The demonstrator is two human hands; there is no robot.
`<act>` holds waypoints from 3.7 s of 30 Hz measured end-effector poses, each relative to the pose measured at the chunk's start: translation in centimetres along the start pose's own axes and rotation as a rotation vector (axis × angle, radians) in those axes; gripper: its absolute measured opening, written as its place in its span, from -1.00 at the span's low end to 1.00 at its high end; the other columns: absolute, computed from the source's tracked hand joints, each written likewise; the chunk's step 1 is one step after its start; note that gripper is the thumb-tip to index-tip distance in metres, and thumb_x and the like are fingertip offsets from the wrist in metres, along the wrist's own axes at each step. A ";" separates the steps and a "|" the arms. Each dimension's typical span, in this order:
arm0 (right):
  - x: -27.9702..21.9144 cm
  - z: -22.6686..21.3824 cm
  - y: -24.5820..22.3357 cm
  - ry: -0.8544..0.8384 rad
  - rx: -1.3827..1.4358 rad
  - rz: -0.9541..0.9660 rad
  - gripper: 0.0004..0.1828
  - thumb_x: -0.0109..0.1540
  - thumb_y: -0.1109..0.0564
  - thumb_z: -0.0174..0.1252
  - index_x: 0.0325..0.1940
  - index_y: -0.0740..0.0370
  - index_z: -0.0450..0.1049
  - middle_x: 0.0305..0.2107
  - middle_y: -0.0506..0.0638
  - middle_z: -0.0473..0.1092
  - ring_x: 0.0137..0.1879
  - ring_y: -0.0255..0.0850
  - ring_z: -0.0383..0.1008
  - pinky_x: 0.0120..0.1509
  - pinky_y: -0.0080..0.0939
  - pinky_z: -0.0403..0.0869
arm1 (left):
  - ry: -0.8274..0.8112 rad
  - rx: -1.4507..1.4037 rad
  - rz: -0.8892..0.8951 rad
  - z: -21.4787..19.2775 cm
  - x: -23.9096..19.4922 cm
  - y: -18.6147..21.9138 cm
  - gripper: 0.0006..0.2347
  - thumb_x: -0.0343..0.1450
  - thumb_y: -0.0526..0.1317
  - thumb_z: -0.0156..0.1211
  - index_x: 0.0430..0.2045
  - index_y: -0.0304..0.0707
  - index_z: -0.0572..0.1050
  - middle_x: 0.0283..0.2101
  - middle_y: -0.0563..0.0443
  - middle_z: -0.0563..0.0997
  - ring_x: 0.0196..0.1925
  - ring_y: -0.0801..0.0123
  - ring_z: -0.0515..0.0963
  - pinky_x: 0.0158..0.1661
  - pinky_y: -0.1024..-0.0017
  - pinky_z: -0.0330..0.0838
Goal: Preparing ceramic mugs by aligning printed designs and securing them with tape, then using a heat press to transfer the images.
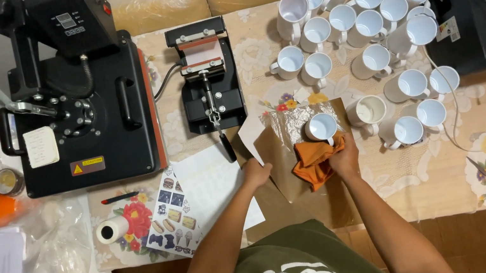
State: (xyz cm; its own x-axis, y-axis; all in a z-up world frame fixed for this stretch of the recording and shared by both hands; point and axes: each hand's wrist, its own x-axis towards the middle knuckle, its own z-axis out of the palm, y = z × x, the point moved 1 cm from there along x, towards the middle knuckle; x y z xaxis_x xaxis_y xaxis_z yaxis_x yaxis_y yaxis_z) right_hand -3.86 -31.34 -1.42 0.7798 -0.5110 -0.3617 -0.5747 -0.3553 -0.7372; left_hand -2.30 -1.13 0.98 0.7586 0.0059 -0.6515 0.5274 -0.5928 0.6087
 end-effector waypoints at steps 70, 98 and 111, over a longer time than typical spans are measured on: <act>-2.2 -4.3 2.1 0.092 0.089 -0.089 -0.65 0.30 0.36 0.31 0.13 0.09 0.67 -0.14 0.16 0.64 0.01 0.04 0.65 0.13 0.04 0.59 | 0.038 0.018 0.435 2.5 -5.0 -8.4 -0.39 0.63 0.05 0.34 -0.83 -0.35 0.44 -0.67 -0.19 0.45 -0.54 0.04 0.49 -0.42 0.26 0.43; 0.7 -29.7 17.0 0.385 -0.001 -0.182 -0.45 0.21 0.35 0.25 0.32 0.38 0.50 0.02 0.48 0.47 0.20 0.48 0.52 0.28 0.28 0.53 | 0.350 -0.169 0.001 15.2 0.6 -5.0 -0.47 0.36 -0.48 0.30 0.30 -0.25 0.49 -0.10 -0.12 0.77 0.02 0.13 0.80 0.08 0.15 0.64; 5.4 -24.9 6.2 0.087 -0.236 -0.093 -0.05 0.01 -0.11 0.63 0.41 0.15 0.41 0.18 0.06 0.43 0.39 0.08 0.48 0.37 0.32 0.51 | 0.519 -0.236 0.002 14.1 0.1 -4.0 -0.53 0.46 -0.46 0.30 0.33 -0.26 0.49 -0.06 -0.25 0.78 0.00 0.02 0.81 0.05 0.12 0.65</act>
State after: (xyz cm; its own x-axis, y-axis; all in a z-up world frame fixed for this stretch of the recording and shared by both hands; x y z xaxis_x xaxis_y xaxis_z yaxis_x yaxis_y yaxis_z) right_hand -9.41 -55.75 6.25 0.8138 -0.5289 -0.2408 -0.5513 -0.5715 -0.6078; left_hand -9.76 -10.09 -7.92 0.8171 0.4350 -0.3783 0.5514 -0.3979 0.7333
